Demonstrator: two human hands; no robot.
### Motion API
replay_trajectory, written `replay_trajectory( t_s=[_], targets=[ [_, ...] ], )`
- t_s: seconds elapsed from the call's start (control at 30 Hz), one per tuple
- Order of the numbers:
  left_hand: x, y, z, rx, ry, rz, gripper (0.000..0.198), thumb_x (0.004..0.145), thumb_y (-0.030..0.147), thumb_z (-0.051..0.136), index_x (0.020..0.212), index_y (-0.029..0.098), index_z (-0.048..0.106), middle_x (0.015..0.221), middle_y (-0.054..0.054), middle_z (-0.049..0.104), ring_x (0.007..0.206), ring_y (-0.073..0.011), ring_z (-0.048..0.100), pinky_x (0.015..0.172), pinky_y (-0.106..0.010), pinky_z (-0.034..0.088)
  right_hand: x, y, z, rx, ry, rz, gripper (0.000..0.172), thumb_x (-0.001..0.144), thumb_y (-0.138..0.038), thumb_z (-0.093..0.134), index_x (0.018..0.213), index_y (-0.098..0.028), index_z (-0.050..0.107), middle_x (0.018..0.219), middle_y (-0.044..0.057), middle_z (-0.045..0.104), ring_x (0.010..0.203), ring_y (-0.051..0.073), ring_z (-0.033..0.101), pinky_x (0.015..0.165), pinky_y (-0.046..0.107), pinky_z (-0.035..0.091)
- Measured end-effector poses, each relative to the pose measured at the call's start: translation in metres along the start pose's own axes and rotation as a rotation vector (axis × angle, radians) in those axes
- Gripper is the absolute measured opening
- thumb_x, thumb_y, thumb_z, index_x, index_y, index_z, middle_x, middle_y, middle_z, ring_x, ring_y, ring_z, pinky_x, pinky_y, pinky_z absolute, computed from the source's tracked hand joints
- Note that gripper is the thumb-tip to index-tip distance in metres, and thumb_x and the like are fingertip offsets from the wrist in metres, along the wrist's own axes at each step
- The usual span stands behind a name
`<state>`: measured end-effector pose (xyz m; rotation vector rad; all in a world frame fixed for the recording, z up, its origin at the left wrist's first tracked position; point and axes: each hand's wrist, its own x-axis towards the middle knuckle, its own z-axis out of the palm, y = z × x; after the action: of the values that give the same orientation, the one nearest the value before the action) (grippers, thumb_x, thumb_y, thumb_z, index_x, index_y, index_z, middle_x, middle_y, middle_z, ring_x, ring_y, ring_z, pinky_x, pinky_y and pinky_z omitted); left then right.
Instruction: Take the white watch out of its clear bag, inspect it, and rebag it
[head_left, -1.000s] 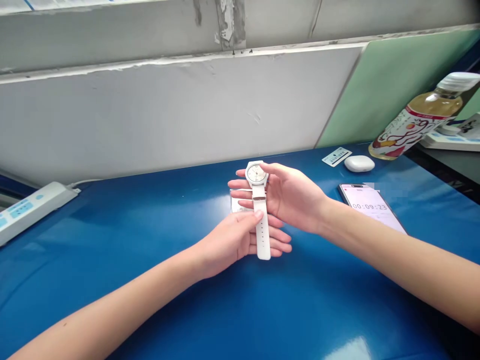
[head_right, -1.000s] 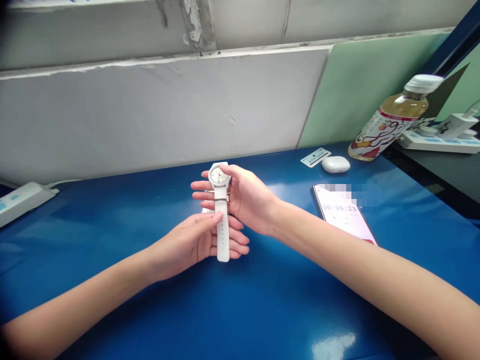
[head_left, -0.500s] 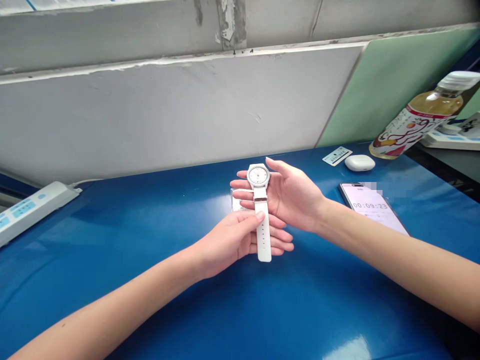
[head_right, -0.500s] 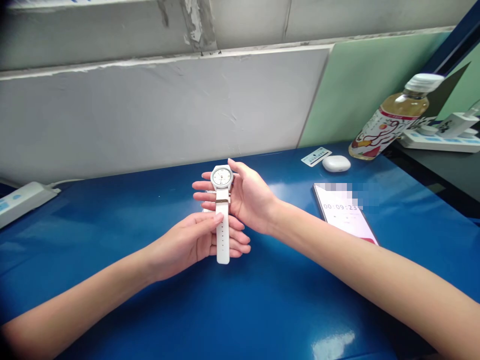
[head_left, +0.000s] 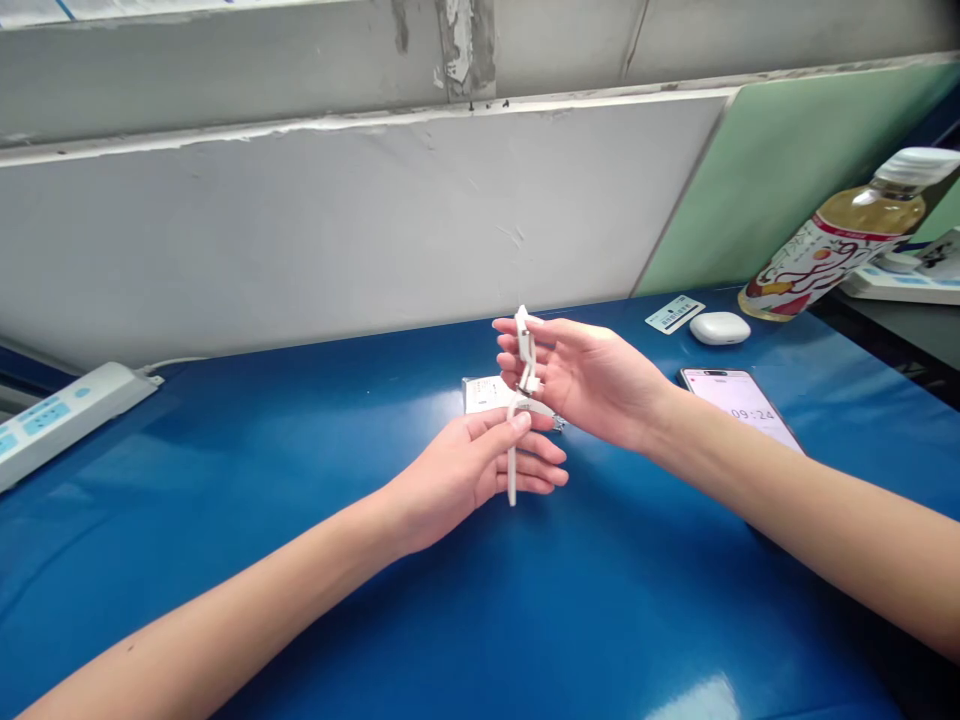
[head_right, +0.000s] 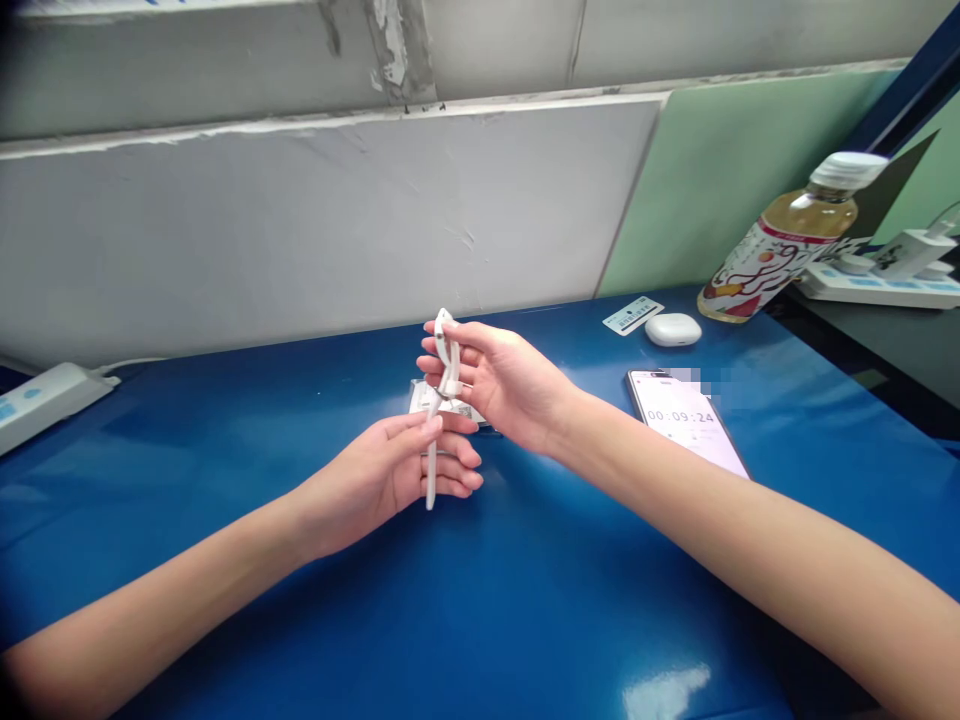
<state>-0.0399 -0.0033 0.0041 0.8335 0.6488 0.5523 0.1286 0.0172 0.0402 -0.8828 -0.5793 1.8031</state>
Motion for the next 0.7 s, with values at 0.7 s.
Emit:
replay_trajectory(
  t_s=[0.7],
  targets=[
    [-0.002, -0.008, -0.001, -0.016, -0.185, -0.071, 0.034, 0.101, 0.039, 0.053, 0.111, 0.009, 0.068, 0.100, -0.018, 0.075, 0.090, -0.0272, 0.076, 0.082, -0.038, 0.059, 0.002, 0.009, -0.012, -0.093, -0.404, 0.044, 0.021, 0.095, -0.017, 0.057, 0.112, -0.021, 0.068, 0.105, 0.006, 0.076, 0.099, 0.018, 0.071, 0.097, 0.035, 0.053]
  ],
)
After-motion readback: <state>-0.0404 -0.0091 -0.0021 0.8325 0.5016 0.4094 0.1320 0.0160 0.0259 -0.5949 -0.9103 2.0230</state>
